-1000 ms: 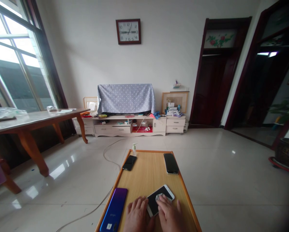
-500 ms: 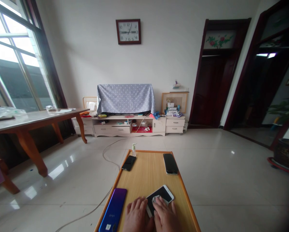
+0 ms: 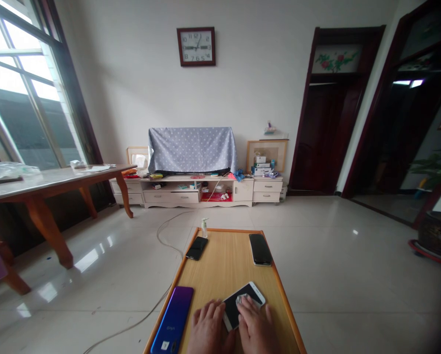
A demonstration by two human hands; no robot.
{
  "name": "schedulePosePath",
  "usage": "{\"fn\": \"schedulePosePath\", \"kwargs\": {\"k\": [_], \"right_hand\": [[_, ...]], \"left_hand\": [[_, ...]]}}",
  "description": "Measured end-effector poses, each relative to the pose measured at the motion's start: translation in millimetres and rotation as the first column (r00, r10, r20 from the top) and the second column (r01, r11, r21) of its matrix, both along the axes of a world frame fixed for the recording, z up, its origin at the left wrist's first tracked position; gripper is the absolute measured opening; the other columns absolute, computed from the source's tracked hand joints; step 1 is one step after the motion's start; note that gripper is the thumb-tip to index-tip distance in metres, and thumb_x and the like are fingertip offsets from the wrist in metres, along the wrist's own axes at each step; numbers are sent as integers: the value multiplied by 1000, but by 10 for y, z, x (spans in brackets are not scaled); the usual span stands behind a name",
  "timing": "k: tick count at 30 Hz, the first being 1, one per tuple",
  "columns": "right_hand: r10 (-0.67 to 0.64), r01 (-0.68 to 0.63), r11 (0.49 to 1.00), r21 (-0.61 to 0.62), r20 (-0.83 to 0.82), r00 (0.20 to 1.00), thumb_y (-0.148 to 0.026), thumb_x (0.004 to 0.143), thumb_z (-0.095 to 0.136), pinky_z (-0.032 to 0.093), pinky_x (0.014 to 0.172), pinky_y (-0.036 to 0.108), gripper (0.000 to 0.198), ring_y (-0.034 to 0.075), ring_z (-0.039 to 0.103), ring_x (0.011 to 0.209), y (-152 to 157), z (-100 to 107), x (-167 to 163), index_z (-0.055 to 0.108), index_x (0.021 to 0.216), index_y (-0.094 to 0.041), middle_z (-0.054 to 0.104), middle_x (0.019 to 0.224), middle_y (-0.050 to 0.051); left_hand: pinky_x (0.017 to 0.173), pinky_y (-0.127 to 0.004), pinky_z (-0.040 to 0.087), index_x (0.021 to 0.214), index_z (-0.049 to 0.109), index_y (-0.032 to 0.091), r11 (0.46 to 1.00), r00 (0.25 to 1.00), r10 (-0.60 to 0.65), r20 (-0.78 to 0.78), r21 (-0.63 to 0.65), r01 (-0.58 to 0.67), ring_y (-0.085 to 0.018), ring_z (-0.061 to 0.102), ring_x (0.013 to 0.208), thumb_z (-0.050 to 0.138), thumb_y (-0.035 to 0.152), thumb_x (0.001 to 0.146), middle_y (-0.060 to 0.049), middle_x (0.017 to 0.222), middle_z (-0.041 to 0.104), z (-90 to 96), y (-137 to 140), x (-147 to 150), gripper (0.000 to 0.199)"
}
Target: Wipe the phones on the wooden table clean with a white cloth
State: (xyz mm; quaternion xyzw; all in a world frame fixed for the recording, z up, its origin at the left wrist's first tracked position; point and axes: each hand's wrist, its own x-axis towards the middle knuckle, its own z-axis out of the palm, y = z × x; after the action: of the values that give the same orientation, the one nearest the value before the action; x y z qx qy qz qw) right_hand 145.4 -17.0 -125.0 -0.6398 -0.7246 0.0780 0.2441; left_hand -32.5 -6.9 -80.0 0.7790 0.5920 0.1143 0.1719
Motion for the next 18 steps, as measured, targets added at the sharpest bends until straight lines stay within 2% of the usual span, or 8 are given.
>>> {"fn": "schedulePosePath", "kwargs": {"k": [5, 8, 13, 18], "right_hand": [[93, -94, 995, -13, -60, 994, -25, 94, 46, 29, 118, 54, 44, 27, 50, 135, -27, -89, -85, 63, 133, -37, 57, 142, 2], [98, -104, 993, -53, -99, 990, -25, 95, 43, 24, 119, 58, 44, 27, 50, 135, -28, -60, -72, 63, 131, -38, 57, 142, 1], [39, -45, 995, -88, -73, 997, -25, 98, 37, 16, 119, 63, 44, 28, 47, 137, -7, 82, 6, 65, 130, -33, 56, 143, 3], [-24, 24, 998, -65, -12, 1000, -21, 97, 36, 18, 119, 63, 46, 28, 47, 137, 12, 118, 13, 64, 132, -31, 56, 144, 5]], "left_hand": [[117, -42, 24, 136, 57, 30, 1000, 1000, -4, 8, 15, 3, -25, 40, 142, 51, 53, 84, -2, 148, 54, -28, 15, -1, 57], [117, -42, 24, 136, 56, 30, 1000, 1000, -5, 3, 16, 5, -25, 40, 142, 52, 53, 83, -2, 148, 54, -59, 30, -7, 58], [118, -44, 23, 138, 56, 30, 1000, 1000, -5, 3, 17, 5, -27, 39, 142, 53, 54, 82, -3, 149, 53, -57, 27, -14, 60], [117, -43, 23, 138, 55, 30, 1000, 1000, -3, -5, 6, 3, -26, 39, 142, 54, 52, 81, -2, 149, 53, -23, 17, -7, 61]]}}
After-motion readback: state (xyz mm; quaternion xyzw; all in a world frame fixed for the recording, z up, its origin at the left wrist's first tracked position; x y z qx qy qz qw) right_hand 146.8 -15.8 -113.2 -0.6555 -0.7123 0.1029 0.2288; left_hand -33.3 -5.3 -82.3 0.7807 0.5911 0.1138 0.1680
